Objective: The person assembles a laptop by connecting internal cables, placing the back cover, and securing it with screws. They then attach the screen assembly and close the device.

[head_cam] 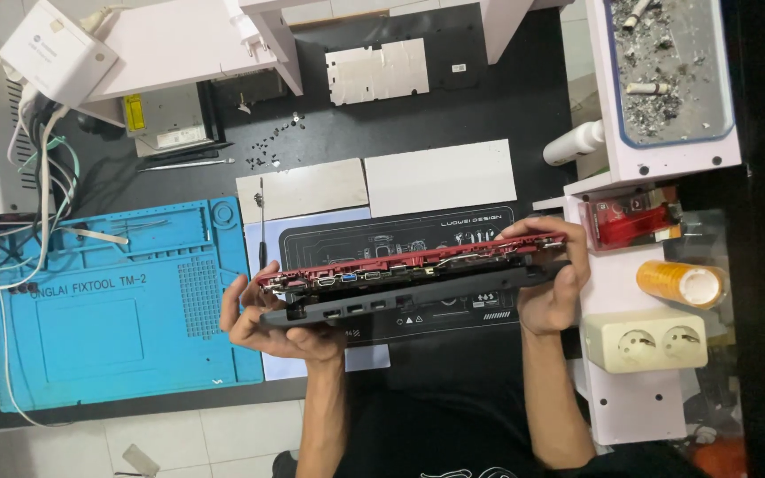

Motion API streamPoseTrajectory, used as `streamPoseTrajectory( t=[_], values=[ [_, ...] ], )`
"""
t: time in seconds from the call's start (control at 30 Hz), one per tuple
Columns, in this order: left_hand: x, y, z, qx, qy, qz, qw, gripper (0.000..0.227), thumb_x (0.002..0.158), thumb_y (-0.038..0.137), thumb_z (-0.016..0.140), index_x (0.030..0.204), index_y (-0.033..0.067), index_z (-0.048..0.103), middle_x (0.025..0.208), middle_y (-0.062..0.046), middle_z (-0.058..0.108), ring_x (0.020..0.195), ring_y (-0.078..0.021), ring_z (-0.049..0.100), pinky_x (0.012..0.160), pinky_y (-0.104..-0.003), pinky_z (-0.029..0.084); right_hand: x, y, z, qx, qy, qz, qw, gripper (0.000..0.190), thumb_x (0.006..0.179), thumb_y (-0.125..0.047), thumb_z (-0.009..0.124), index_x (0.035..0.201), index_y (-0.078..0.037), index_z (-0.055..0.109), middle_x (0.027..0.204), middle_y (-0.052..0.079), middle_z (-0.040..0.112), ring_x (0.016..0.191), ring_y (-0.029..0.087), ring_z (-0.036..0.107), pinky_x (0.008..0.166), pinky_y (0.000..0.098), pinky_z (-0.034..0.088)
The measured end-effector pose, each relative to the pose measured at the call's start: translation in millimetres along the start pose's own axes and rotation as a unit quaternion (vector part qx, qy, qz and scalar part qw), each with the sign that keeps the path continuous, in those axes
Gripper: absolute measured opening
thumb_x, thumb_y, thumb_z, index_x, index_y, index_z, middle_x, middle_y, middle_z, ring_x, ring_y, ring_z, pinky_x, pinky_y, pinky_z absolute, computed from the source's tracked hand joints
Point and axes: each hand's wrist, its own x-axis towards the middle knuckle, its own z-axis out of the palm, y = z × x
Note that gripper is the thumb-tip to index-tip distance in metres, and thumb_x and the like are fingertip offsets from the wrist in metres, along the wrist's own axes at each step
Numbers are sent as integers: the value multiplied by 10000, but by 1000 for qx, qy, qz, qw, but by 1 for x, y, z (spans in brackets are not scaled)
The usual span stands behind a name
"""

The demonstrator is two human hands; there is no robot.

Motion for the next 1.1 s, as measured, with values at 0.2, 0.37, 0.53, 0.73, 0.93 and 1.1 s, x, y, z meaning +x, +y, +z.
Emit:
streamPoseTrajectory(
  t=[0.2, 0.37, 0.53, 0.73, 0.93, 1.1],
  values=[
    [-5, -9, -2, -2, 14, -6, 1000, 588, 1042, 615, 488, 1149, 59, 331, 1372, -166, 413, 1099, -296, 593, 987, -451, 536, 0, 0, 0, -15, 4, -4, 1000, 650, 1050, -546, 488, 1262, 67, 526, 1056, 241, 644, 920, 283, 672, 856, 377, 579],
    [-4, -7, -1, -6, 18, -13, 1000, 592, 1034, 613, 499, 1144, 56, 328, 1365, -165, 407, 1102, -292, 590, 985, -452, 539, 0, 0, 0, -6, 4, -1, 1000, 652, 1049, -556, 498, 1266, 58, 530, 1066, 234, 647, 917, 275, 673, 847, 370, 585],
    [-3, -7, 1, -10, 23, -10, 1000, 603, 1044, 634, 498, 1145, 61, 338, 1370, -150, 376, 1133, -285, 571, 999, -449, 565, 0, -2, 2, 7, -2, -15, 1000, 663, 1054, -567, 504, 1335, 34, 505, 1077, 234, 646, 953, 271, 676, 879, 361, 584],
    [0, -8, -4, 28, 2, -33, 999, 656, 1032, 669, 533, 1186, 54, 363, 1391, -147, 373, 1125, -271, 601, 963, -401, 586, 1, 2, -2, 23, -18, -21, 999, 605, 1049, -513, 552, 1324, 14, 443, 1170, 256, 622, 965, 285, 673, 880, 389, 592],
    [13, 4, 3, 20, -2, -35, 999, 601, 1054, 597, 597, 1205, 73, 344, 1370, -169, 403, 1019, -244, 618, 912, -394, 606, 2, 3, -1, 28, -4, -16, 999, 430, 1135, -397, 494, 1267, 10, 458, 1149, 242, 612, 938, 271, 663, 898, 400, 583],
    [18, 1, -7, 20, -69, -47, 996, 629, 1072, 599, 509, 1282, 15, 411, 1256, -165, 546, 956, -215, 619, 865, -331, 540, 1, 8, -1, 19, 7, -23, 1000, 395, 1153, -381, 503, 1254, -1, 459, 1073, 237, 615, 930, 259, 644, 904, 393, 567]
  ],
)
